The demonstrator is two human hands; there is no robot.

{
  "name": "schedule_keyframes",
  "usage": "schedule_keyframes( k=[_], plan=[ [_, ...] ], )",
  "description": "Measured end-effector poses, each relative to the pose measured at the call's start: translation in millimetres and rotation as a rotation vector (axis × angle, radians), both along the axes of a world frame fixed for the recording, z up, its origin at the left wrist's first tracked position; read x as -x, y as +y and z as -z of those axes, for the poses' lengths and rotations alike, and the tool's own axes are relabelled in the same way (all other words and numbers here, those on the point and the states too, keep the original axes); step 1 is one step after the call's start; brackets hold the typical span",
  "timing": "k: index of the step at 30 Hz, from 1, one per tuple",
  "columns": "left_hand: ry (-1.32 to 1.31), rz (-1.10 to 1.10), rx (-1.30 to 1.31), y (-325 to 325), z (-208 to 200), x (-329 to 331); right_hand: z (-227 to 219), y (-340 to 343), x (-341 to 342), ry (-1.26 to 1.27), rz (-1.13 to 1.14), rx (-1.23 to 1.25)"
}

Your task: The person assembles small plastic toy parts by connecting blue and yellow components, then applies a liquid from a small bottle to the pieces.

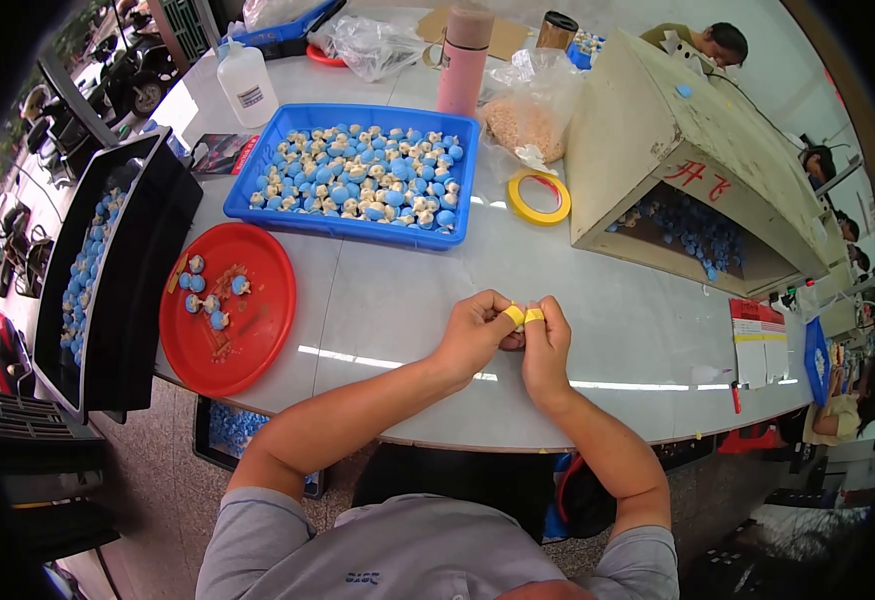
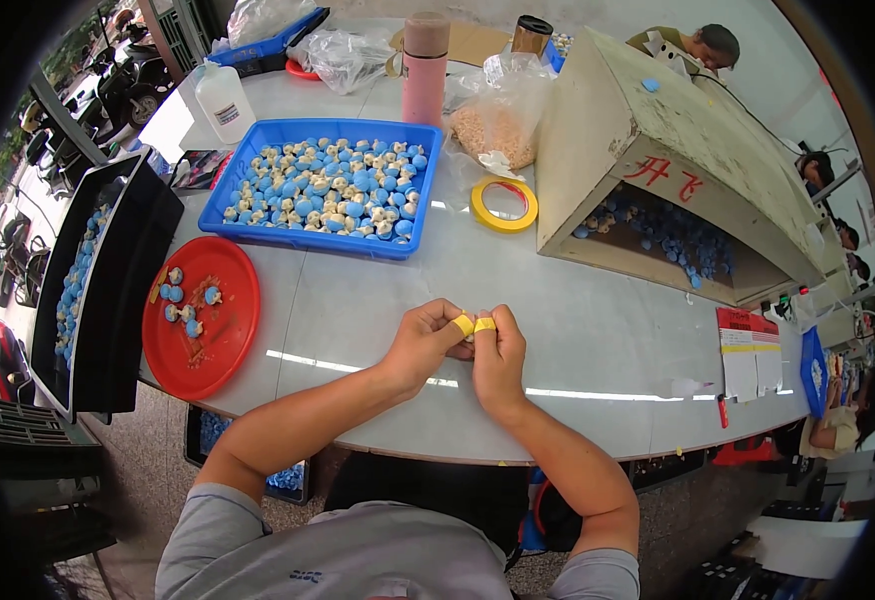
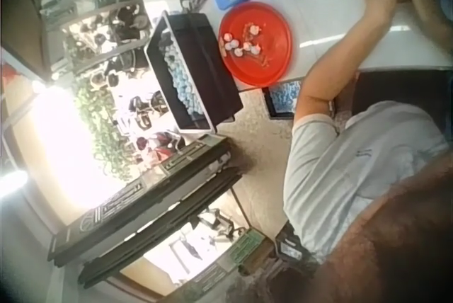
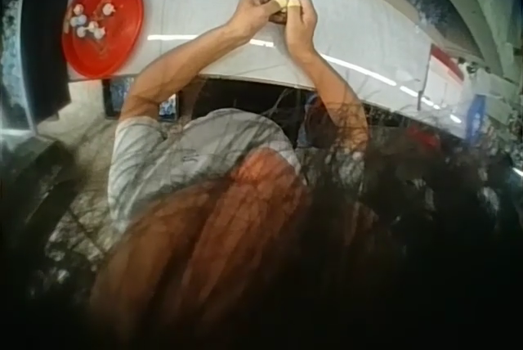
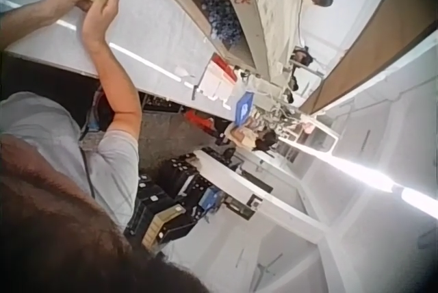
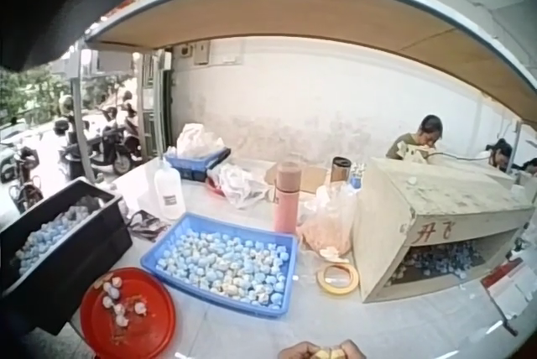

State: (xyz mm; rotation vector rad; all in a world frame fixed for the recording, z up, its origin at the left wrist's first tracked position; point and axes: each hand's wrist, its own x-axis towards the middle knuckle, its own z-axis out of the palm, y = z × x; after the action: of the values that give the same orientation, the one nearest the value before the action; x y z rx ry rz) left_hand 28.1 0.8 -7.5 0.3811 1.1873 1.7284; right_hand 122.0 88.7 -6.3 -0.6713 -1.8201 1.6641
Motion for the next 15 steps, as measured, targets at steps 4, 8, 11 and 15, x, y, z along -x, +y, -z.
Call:
schedule_keyframes(
  k=[4, 8, 11, 15],
  plan=[
    [-0.004, 0.001, 0.006, -0.4, -1.9, -0.3, 1.6, 0.5, -0.1, 0.018, 0.012, -0.006],
    [-0.004, -0.005, 0.017, 0.8, -2.2, -0.6, 5.5, 2.6, -0.7, 0.024, 0.011, -0.025],
    [0.014, 0.014, 0.012, 0.2, -1.1, 0.0, 7.5, 1.8, 0.0, 0.06, 0.021, 0.015],
    [0.0, 0.001, 0.014, -0.8, -2.7, -0.5, 7.0, 0.9, -0.4, 0.044, 0.018, 0.007]
  ],
)
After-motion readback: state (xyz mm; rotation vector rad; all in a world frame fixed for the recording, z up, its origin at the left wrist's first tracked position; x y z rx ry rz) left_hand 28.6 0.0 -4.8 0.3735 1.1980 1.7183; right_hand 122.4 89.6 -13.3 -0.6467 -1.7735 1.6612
